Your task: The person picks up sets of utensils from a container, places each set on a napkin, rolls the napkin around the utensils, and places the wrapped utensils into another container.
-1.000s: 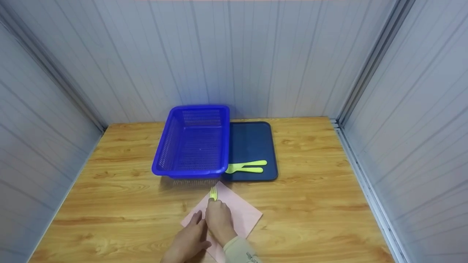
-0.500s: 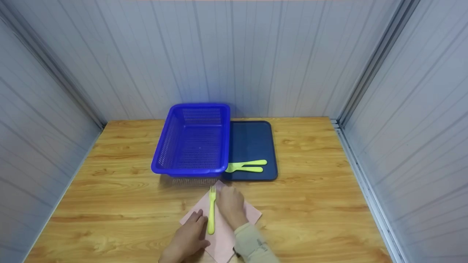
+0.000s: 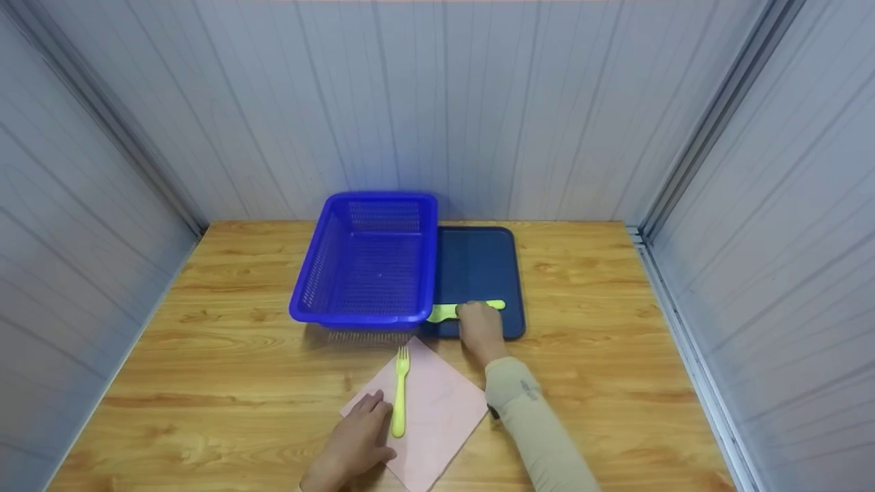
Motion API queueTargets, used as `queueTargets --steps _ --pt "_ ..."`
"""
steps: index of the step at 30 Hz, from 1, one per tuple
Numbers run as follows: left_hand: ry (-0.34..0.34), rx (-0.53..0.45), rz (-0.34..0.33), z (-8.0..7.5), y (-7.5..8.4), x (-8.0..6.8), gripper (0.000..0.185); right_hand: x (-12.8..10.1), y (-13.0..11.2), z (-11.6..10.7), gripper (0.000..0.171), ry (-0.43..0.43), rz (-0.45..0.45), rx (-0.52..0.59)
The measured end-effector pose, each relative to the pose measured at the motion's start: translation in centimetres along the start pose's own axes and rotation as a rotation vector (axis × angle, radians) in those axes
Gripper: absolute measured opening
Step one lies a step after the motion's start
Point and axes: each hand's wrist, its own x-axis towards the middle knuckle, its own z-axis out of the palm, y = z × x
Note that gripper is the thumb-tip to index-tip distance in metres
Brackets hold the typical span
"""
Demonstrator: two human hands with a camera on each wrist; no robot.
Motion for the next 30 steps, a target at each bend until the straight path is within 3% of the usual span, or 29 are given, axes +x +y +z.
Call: queueTargets --steps 6,13,17,23,30 --pt "-0.014 0.017 0.008 0.0 0.3 0.1 0.07 0.7 1.8 -0.1 0.01 -0.109 -0.089 -0.005" --pt "-0.01 -0.039 0.01 0.0 0.3 0.1 0.07 1.3 2.1 -0.7 0.016 -0.115 -0.218 -0.04" --pt "-0.009 -0.055 0.018 0.0 0.2 -0.2 0.071 0.8 1.4 -1.3 0.023 -0.111 -0.239 -0.065" --pt "0.005 -0.06 0.015 0.1 0.0 -0.4 0.071 -0.9 -0.8 -2.2 0.016 -0.1 -0.09 -0.057" --pt "-0.01 -0.067 0.001 0.5 -0.3 -0.4 0.091 -4.6 -4.4 -2.5 0.01 -0.031 0.142 0.104"
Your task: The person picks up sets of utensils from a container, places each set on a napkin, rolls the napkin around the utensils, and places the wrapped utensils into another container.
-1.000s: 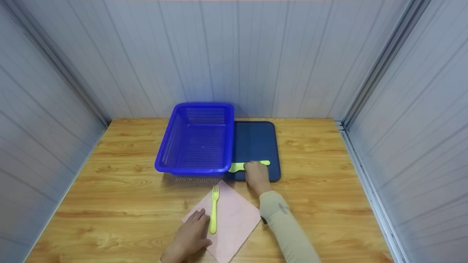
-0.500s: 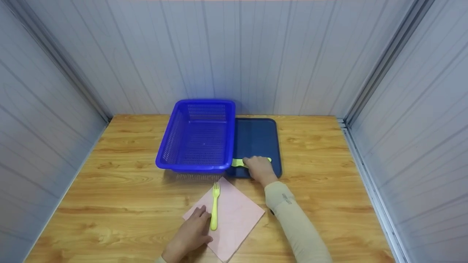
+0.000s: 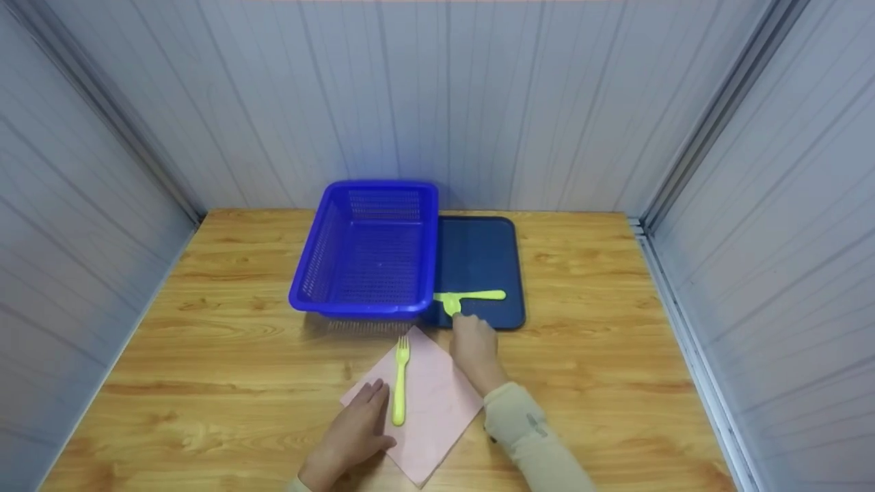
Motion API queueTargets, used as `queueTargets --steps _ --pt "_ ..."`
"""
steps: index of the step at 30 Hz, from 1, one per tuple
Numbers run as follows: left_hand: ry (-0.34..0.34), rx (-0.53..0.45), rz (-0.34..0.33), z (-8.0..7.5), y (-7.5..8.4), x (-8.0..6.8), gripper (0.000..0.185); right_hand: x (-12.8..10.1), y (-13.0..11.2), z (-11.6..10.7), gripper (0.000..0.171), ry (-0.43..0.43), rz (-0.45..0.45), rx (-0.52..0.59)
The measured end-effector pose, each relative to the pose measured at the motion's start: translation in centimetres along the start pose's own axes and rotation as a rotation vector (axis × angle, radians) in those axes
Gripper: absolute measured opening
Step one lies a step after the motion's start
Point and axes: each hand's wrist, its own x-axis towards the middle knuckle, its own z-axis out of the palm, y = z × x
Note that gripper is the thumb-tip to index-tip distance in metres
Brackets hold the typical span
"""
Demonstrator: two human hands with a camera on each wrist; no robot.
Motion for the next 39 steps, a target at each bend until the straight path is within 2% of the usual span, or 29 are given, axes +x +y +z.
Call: queueTargets --steps 3,8,17,22,29,34,39 --pt "-0.006 -0.028 -0.003 0.2 0.0 0.1 0.091 -1.9 -1.3 0.4 0.012 0.042 0.037 0.073" --pt "-0.015 -0.085 -0.014 0.3 -0.1 0.1 0.087 -4.0 -3.9 1.7 0.016 0.077 0.036 0.157" --pt "-0.011 -0.103 0.0 -0.3 -0.3 0.2 0.084 -4.6 -7.2 3.5 0.015 0.059 0.089 0.176" --pt "-0.013 -0.097 0.003 -0.2 -0.1 0.1 0.083 -4.8 -7.9 4.2 0.014 0.058 0.12 0.183" --pt "-0.035 -0.108 -0.031 0.0 -0.1 0.0 0.084 -5.3 -8.4 5.0 0.013 0.071 0.121 0.202" --pt "-0.042 -0.121 -0.046 0.0 -0.1 0.1 0.082 -5.5 -8.4 5.3 0.013 0.089 0.11 0.201" --pt "-0.025 -0.112 -0.033 0.2 -0.2 0.2 0.079 -5.5 -8.3 5.4 0.011 0.095 0.089 0.196"
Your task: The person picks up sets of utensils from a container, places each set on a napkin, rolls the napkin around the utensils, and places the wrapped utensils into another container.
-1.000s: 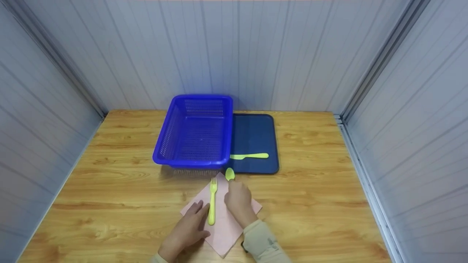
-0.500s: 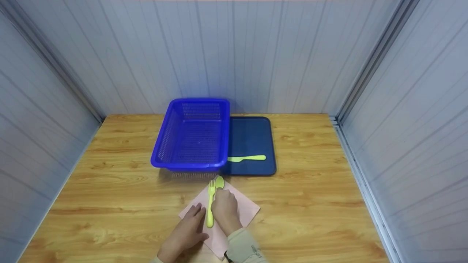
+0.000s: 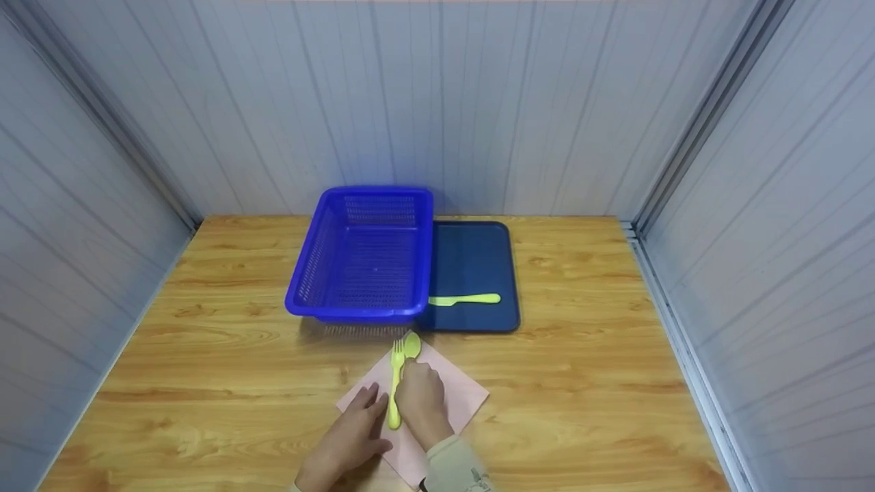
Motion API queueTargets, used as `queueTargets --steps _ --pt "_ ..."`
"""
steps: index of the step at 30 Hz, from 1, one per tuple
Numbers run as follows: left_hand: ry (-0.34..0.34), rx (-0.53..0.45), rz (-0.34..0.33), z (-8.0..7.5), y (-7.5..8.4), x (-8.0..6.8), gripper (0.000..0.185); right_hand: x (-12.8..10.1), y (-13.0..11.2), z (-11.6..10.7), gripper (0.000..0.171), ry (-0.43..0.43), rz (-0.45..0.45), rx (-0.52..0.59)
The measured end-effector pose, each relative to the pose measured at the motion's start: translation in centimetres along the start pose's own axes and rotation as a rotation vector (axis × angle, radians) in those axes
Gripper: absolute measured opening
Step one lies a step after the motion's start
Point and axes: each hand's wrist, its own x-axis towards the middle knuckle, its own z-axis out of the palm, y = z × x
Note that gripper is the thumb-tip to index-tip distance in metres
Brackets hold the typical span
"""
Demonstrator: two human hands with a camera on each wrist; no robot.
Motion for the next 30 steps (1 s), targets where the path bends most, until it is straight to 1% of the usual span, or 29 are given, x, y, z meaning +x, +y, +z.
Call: queueTargets --steps 4,7,10,14,19,22,26,30 --pt "0.025 -0.019 0.02 0.3 0.0 -0.3 0.077 -0.3 0.1 0.0 0.01 -0.02 -0.009 0.001" --pt "0.039 -0.035 0.035 0.3 0.1 -0.5 0.076 -0.5 0.2 0.0 0.01 -0.032 0.0 -0.002" --pt "0.034 -0.04 0.03 0.3 0.1 -0.5 0.075 -0.5 0.2 -0.1 0.01 -0.038 0.001 -0.002" --pt "0.01 -0.049 0.0 0.0 0.1 -0.2 0.076 -0.4 0.2 -0.2 0.011 -0.038 -0.007 -0.015" --pt "0.015 -0.053 -0.001 -0.1 0.0 0.1 0.076 -0.4 0.3 -0.5 0.019 -0.051 -0.011 -0.025" --pt "0.029 -0.05 0.014 0.0 -0.1 0.1 0.076 -0.6 0.5 -0.9 0.021 -0.074 -0.02 -0.02" --pt "0.026 -0.047 0.017 0.1 0.0 0.1 0.076 -0.5 0.8 -1.9 0.019 -0.116 -0.017 -0.04" --pt "0.016 -0.048 0.008 0.1 0.1 0.0 0.077 0.6 1.8 -3.5 0.027 -0.161 -0.006 -0.093"
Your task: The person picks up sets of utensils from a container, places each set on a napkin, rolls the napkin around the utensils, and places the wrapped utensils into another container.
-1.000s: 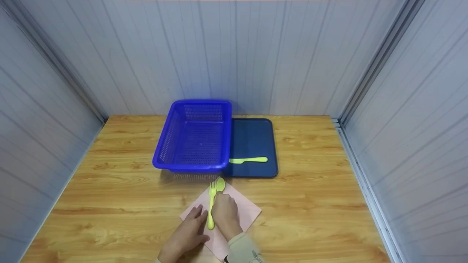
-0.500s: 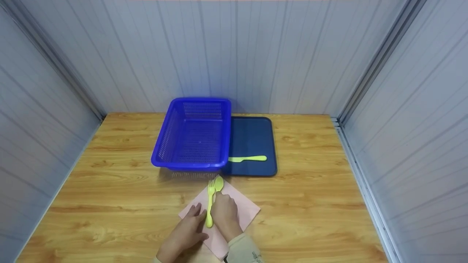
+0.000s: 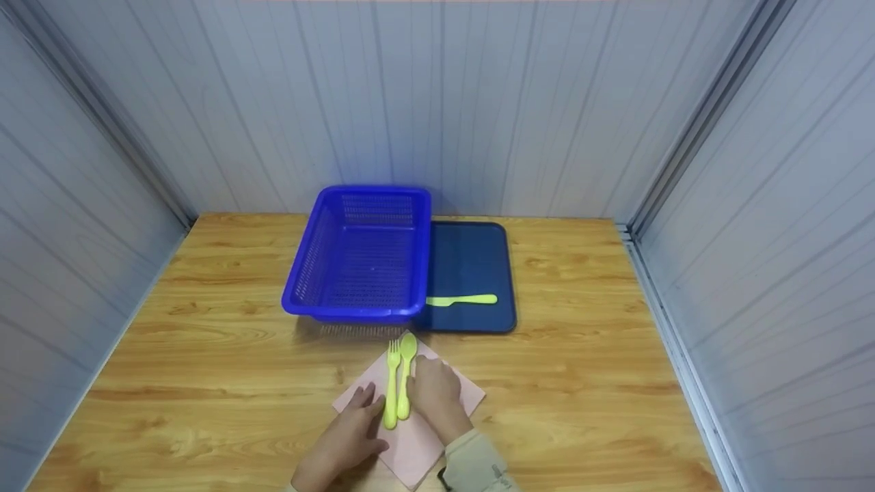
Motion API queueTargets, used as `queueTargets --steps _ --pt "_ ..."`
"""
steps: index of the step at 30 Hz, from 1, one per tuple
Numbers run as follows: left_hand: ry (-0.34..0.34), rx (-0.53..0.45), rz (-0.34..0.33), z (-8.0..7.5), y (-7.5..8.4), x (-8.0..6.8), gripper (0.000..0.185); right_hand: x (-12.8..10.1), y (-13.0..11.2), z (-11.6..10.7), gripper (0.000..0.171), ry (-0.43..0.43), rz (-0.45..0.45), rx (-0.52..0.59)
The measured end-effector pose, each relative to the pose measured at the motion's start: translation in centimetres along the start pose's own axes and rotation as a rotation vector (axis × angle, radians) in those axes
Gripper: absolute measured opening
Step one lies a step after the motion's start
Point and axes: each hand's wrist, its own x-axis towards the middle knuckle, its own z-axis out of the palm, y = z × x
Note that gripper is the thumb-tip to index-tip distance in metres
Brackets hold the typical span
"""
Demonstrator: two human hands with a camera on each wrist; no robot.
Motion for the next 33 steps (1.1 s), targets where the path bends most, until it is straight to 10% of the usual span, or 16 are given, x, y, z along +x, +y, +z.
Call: queueTargets --steps 13,33 --pt "0.006 -0.007 0.002 -0.1 -0.2 -0.3 0.077 7.7 4.9 -5.3 0.011 -0.095 -0.153 -0.266" --pt "0.013 -0.008 -0.004 0.1 -0.2 -0.2 0.079 13.8 10.9 -2.4 0.025 -0.1 -0.407 -0.345"
